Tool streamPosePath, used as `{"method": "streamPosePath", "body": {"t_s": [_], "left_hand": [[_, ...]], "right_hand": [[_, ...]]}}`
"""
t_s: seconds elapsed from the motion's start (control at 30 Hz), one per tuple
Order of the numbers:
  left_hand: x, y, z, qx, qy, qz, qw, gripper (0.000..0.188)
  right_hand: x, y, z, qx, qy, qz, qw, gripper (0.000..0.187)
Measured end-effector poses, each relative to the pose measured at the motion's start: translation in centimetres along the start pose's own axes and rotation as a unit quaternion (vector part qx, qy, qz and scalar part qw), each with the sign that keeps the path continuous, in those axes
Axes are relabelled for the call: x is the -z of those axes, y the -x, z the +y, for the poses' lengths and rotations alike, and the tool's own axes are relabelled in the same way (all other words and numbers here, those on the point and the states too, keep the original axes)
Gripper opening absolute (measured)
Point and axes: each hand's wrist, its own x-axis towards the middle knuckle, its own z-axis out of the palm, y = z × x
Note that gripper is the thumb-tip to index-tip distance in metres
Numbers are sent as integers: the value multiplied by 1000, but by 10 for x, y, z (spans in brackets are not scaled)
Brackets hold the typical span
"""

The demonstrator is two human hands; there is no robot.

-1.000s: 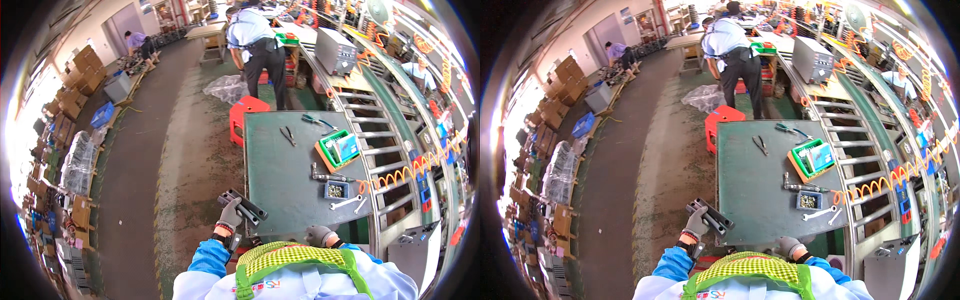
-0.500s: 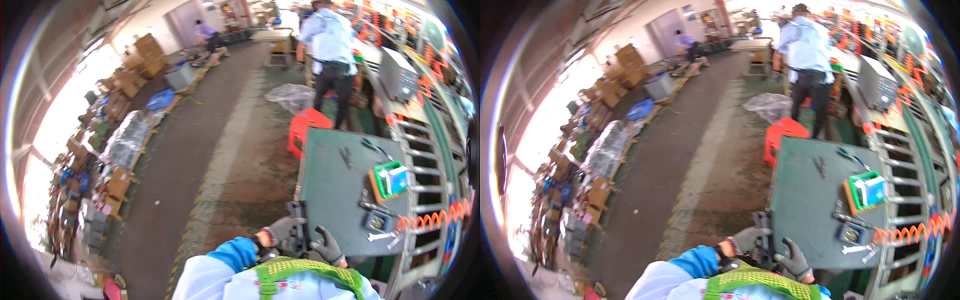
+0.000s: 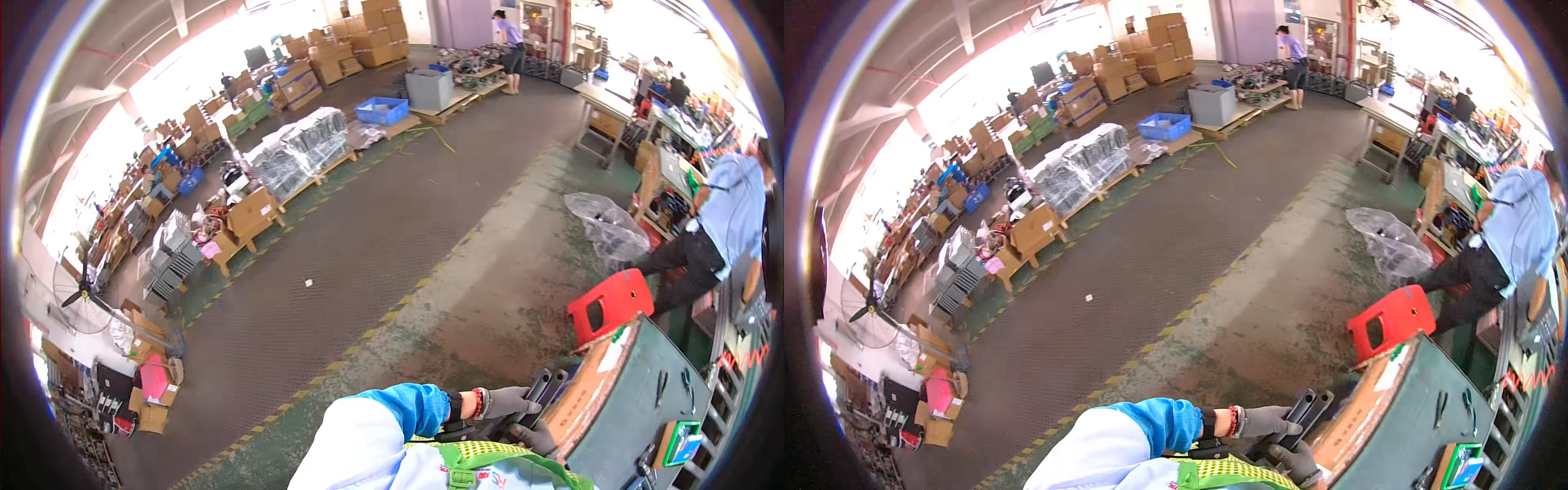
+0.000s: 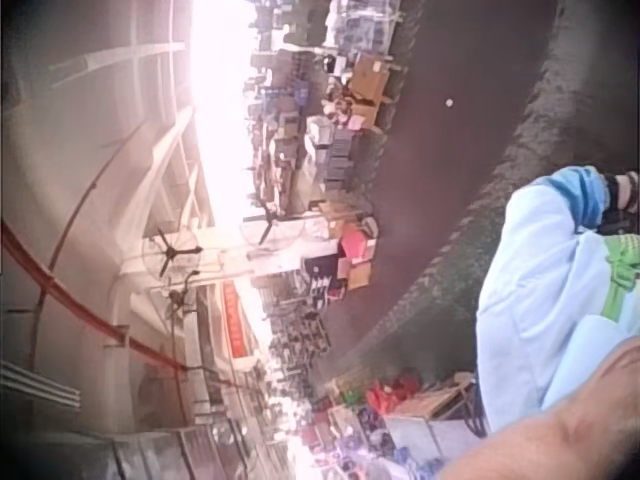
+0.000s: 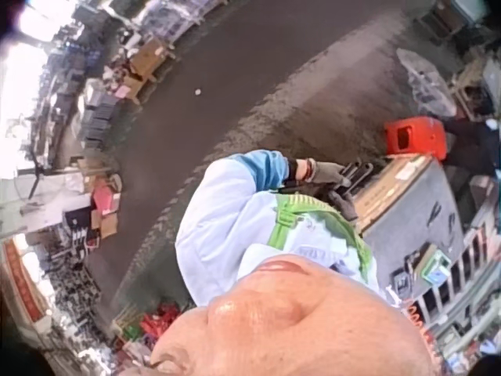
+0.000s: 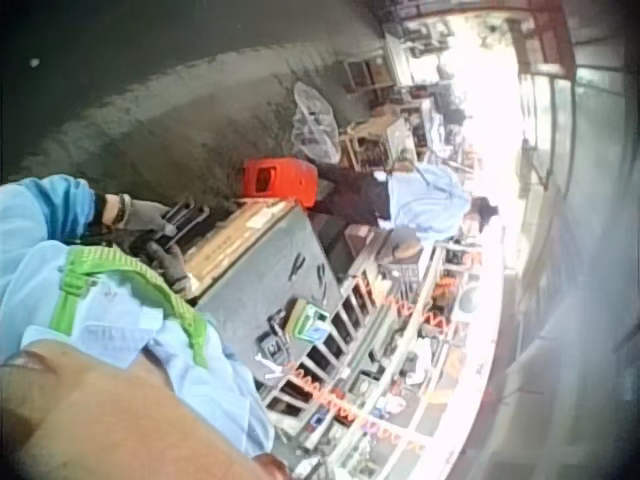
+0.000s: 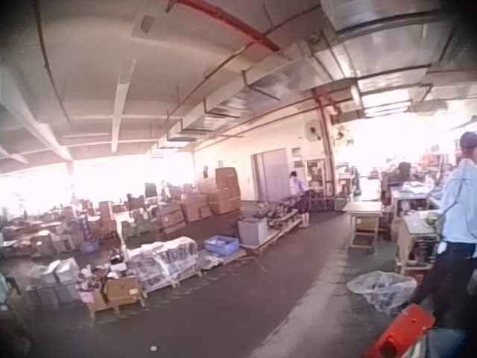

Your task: The person carries a metal case to a conveyor belt, fastens two handles to it using a power screwdriver, and receives small metal parts from a coworker. They then pick up a metal bar and screw it onto the case using the power screwdriver.

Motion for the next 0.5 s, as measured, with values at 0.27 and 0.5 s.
{"method": "streamPosePath", "body": {"t_s": [0.27, 0.5], "left_hand": [[82, 56, 50, -60, 86, -1, 994, 39], [110, 46, 85, -53, 147, 61, 986, 30]], "right_hand": [[-61, -111, -82, -42, 89, -3, 995, 25], [-79, -151, -122, -69, 197, -33, 977, 31]]}}
